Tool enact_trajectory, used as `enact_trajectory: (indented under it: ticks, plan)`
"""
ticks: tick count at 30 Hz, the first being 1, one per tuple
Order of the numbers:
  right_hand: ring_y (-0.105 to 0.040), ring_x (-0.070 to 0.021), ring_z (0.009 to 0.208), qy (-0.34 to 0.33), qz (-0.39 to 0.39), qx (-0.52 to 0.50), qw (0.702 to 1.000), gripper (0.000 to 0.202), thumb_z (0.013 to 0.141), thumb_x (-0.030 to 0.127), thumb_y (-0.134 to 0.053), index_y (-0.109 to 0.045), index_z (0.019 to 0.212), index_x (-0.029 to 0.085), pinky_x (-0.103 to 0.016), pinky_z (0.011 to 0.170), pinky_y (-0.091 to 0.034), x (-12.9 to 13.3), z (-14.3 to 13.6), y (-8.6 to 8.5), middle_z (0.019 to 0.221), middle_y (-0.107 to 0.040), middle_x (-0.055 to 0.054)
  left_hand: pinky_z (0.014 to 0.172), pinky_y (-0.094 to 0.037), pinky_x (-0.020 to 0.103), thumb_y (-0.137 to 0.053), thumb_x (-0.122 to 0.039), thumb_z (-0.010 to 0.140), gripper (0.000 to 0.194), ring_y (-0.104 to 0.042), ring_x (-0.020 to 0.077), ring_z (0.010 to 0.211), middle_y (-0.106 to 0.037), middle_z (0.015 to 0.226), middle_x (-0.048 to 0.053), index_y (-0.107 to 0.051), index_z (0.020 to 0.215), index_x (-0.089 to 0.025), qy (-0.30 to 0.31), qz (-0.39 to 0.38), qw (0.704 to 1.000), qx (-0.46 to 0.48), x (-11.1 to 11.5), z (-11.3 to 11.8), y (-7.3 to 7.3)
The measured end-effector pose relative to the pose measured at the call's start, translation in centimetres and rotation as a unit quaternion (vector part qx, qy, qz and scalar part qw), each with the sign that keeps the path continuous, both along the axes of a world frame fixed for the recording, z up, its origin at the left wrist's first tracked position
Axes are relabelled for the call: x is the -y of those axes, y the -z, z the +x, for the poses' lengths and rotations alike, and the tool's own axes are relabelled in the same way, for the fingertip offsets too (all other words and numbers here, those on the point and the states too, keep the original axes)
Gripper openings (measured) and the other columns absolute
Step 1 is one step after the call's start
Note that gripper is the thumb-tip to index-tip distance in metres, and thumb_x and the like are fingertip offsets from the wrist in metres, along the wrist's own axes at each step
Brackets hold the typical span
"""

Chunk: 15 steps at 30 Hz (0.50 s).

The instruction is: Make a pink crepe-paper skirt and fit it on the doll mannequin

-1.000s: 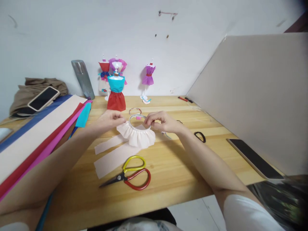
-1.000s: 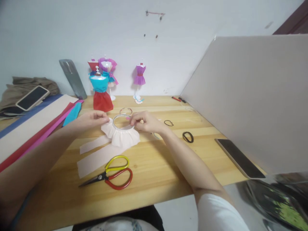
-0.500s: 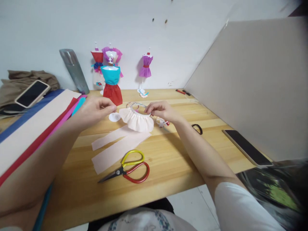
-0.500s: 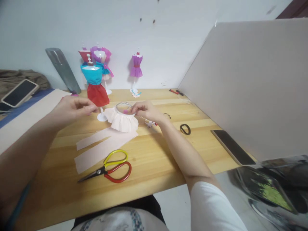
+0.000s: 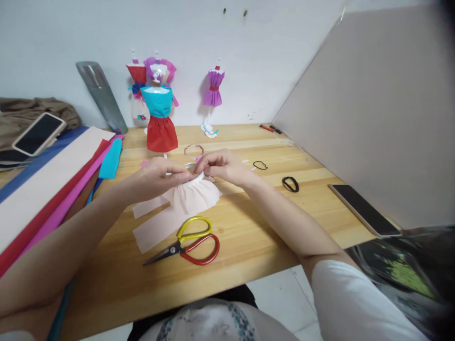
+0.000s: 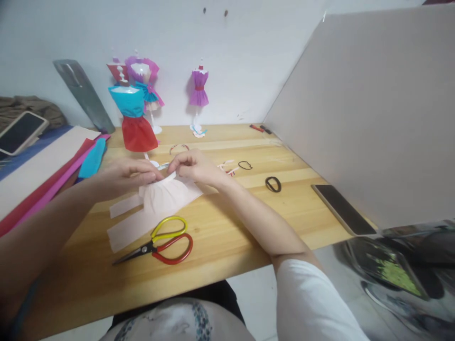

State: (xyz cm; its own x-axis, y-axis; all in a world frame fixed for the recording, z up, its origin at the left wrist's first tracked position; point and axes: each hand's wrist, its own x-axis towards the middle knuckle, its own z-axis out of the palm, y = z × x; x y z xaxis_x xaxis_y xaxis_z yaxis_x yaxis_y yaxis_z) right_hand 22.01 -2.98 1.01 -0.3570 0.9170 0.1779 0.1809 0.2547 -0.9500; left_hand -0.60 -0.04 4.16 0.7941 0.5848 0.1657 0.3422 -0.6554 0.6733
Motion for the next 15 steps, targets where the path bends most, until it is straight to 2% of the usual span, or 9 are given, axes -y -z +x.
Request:
enact_trajectory:
  ticks: [3, 5, 9, 15]
  plan:
    - [-0.053, -0.0126, 0.064, 0.018, 0.009, -0.014, 1.0, 0.014, 0.067, 0.015, -0.06, -0.071, 0.075, 0.015, -0.024, 0.06, -0.04, 0.12, -0.39, 0.16, 0.069, -0.064, -0.001, 0.048, -0.024, 0.025, -0.048, -0.047, 0.09, 0.044, -0.036, 0.0095, 0.051, -0.036, 0.053, -0.003, -0.05, 0.057, -0.018, 0.014, -0.02, 0.999, -0.045, -0.12, -0.08, -0.27]
    - [-0.053, -0.0122, 0.064, 0.022, 0.013, -0.019, 1.0, 0.013, 0.067, 0.015, -0.06, -0.071, 0.075, 0.016, -0.024, 0.06, -0.04, 0.29, -0.48, 0.17, 0.068, -0.064, -0.001, 0.048, -0.021, 0.026, -0.045, -0.046, 0.091, 0.045, -0.032, 0.0092, 0.051, -0.03, 0.054, -0.004, -0.042, 0.056, -0.018, 0.032, -0.033, 0.997, -0.064, -0.13, -0.03, -0.34]
    - [-0.058, -0.0133, 0.069, 0.009, 0.002, -0.025, 1.0, 0.014, 0.068, 0.016, -0.06, -0.072, 0.076, 0.016, -0.024, 0.064, -0.044, 0.72, -0.56, 0.04, 0.075, -0.069, -0.002, 0.05, -0.02, 0.027, -0.04, -0.046, 0.093, 0.044, -0.028, 0.0094, 0.053, -0.026, 0.059, -0.003, -0.033, 0.059, -0.019, 0.082, -0.057, 0.992, -0.078, 0.08, 0.22, -0.35]
    - [-0.065, -0.0166, 0.083, -0.043, 0.005, -0.053, 0.998, 0.019, 0.07, 0.013, -0.061, -0.075, 0.081, 0.017, -0.027, 0.075, -0.05, 0.76, -0.5, 0.24, 0.089, -0.075, -0.004, 0.051, -0.022, 0.024, -0.037, -0.039, 0.095, 0.038, -0.027, 0.0083, 0.056, -0.025, 0.063, -0.004, -0.029, 0.063, -0.02, 0.131, -0.112, 0.98, -0.097, 0.4, 0.24, -0.63]
